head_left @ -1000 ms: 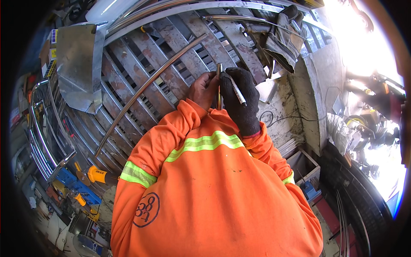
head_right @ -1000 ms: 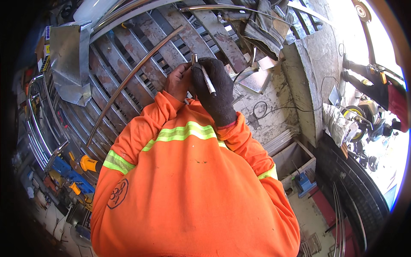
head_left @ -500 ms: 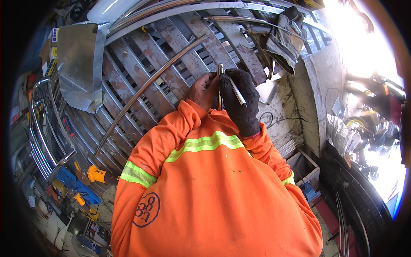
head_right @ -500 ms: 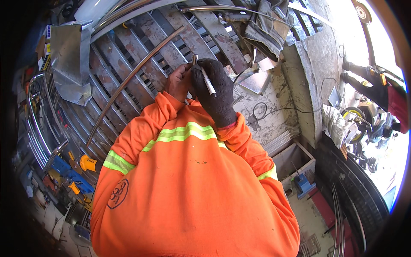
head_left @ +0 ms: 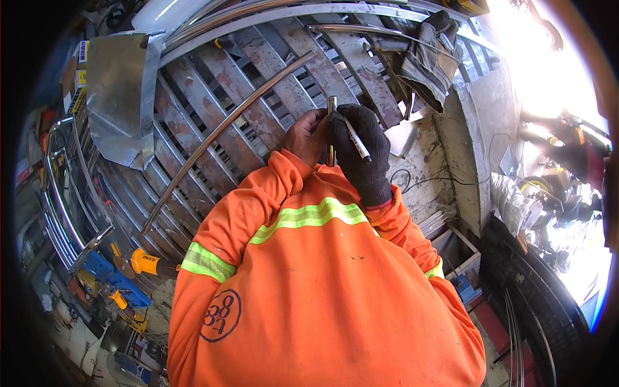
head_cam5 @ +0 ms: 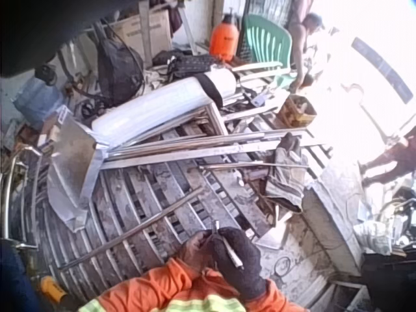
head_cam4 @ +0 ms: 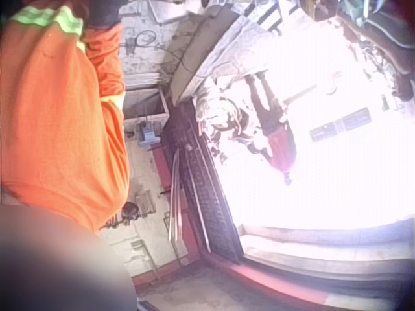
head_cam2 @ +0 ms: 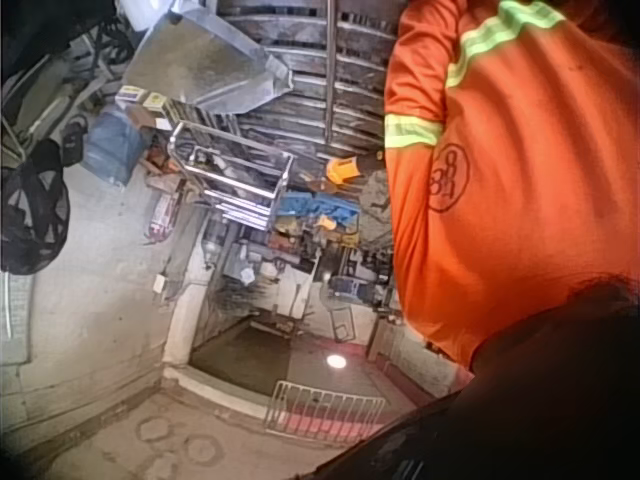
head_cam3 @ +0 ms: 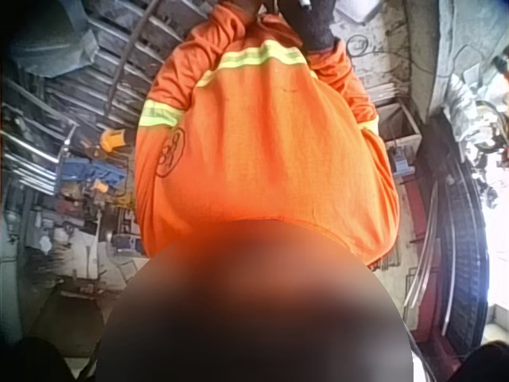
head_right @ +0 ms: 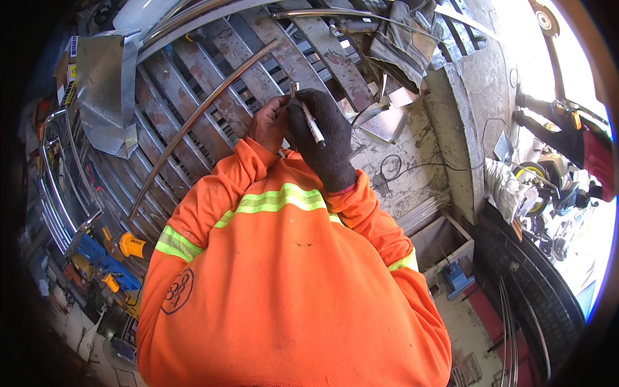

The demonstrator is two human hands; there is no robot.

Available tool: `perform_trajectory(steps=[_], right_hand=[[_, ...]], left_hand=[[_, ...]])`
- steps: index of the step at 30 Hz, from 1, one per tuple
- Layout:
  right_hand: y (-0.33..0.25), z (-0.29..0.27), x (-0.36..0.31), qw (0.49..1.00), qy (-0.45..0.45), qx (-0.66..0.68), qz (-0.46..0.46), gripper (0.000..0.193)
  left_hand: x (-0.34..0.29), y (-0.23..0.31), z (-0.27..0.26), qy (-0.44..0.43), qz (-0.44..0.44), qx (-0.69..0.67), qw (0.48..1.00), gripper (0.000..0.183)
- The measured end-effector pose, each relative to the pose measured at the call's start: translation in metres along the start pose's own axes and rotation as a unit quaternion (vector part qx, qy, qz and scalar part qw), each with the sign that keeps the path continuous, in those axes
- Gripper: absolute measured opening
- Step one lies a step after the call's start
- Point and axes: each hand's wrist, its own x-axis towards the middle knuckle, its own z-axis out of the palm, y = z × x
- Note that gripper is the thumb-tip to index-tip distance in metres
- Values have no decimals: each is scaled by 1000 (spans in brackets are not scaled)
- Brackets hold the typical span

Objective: The recorder marks a metal pipe with a pen and then uses an angle grinder to grind it.

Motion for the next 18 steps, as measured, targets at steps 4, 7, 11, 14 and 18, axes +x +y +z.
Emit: perform_trajectory(steps=[4, 7, 11, 14, 18], right_hand=[[1, 1, 0, 1000, 2, 2, -4, 20], [0, 1, 1, 1000, 3, -13, -18, 20], [1, 1, 0, 1000, -6, -3, 5, 20], [1, 0, 2, 1000, -7, -18, -16, 20], [1, 0, 4, 999, -10, -12, -37, 21]], left_hand=[[0, 0, 0, -2, 4, 0, 1000, 42], [-1, 0, 0, -1, 11, 10, 1000, 41], [-2, 4, 1, 2, 13, 37, 999, 40], [1, -3, 0, -2, 59, 45, 997, 40], [1, -4, -1, 2, 35, 39, 999, 40]])
